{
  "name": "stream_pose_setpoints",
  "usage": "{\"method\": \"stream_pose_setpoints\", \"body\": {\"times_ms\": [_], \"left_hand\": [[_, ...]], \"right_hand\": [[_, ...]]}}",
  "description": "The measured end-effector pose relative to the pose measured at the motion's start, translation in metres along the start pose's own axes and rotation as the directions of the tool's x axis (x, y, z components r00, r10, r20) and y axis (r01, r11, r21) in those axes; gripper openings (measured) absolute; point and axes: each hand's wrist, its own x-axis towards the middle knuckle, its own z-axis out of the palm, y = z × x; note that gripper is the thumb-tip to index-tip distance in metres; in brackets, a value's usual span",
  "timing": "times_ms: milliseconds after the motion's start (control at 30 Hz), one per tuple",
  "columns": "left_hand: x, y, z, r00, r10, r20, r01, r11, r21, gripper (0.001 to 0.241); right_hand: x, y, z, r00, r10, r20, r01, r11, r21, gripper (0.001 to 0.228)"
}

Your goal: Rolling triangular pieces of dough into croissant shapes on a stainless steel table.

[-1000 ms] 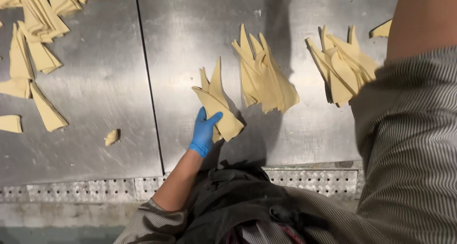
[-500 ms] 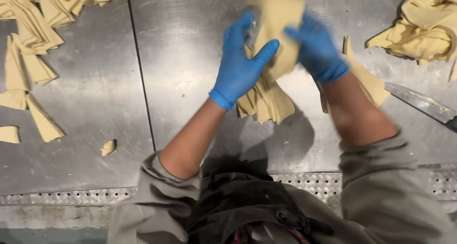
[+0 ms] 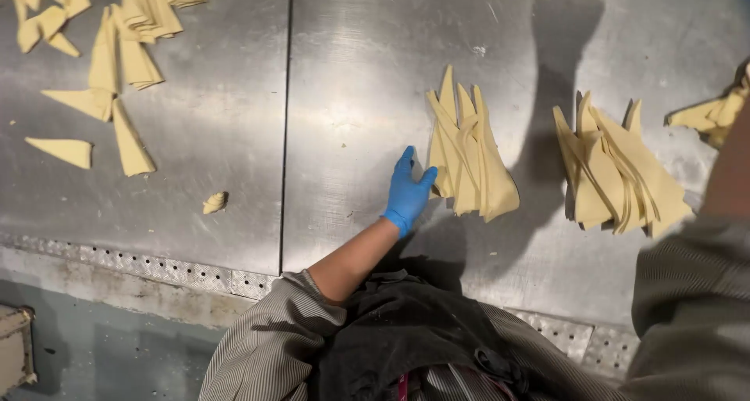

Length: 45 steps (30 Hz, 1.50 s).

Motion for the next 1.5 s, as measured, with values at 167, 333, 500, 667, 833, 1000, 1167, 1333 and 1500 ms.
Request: {"method": "stream_pose_setpoints", "body": {"times_ms": [167,333,500,667,833,1000,1167,1333,1500], "left_hand": [[0.026,-0.02,0.054,0.994,-0.087,-0.073,0.066,0.966,-0.249,0.071],[0.014,0.07,0.065,0.936,-0.351,0.025,0.338,0.875,-0.347,0.063],[0.009,0.053,0.09,0.979,-0.163,-0.12,0.163,0.987,-0.004,0.067],[0.022,0.06,0.08,0.948,-0.3,0.109,0.319,0.904,-0.283,0.07],[-0.002,0.059,0.106,0.99,-0.07,0.119,0.077,0.996,-0.054,0.08],[0.01,0.055,0.117,0.992,-0.106,0.062,0.113,0.987,-0.117,0.075],[0.029,0.051,0.093,0.924,-0.27,0.273,0.336,0.912,-0.237,0.073],[0.042,0.036,0.077,0.847,-0.31,0.431,0.447,0.855,-0.263,0.072],[0.058,0.036,0.069,0.771,-0.331,0.544,0.554,0.771,-0.316,0.073]], "right_hand": [[-0.182,0.029,0.062,0.97,0.204,-0.128,-0.239,0.89,-0.389,0.039],[-0.264,-0.004,0.095,0.91,0.308,-0.276,-0.414,0.667,-0.62,0.069],[-0.237,-0.019,0.068,0.839,0.527,-0.134,-0.52,0.705,-0.483,0.106],[-0.235,0.027,0.043,0.564,0.809,0.164,-0.809,0.582,-0.087,0.095],[-0.239,-0.014,0.072,0.651,0.75,0.117,-0.704,0.654,-0.276,0.088],[-0.248,0.008,0.071,0.752,0.654,0.08,-0.62,0.743,-0.252,0.097],[-0.228,-0.027,0.065,0.537,0.788,0.301,-0.82,0.571,-0.032,0.083],[-0.225,-0.077,0.096,0.556,0.79,0.258,-0.786,0.601,-0.144,0.069],[-0.173,-0.08,0.068,0.623,0.696,0.357,-0.782,0.537,0.318,0.08]]}}
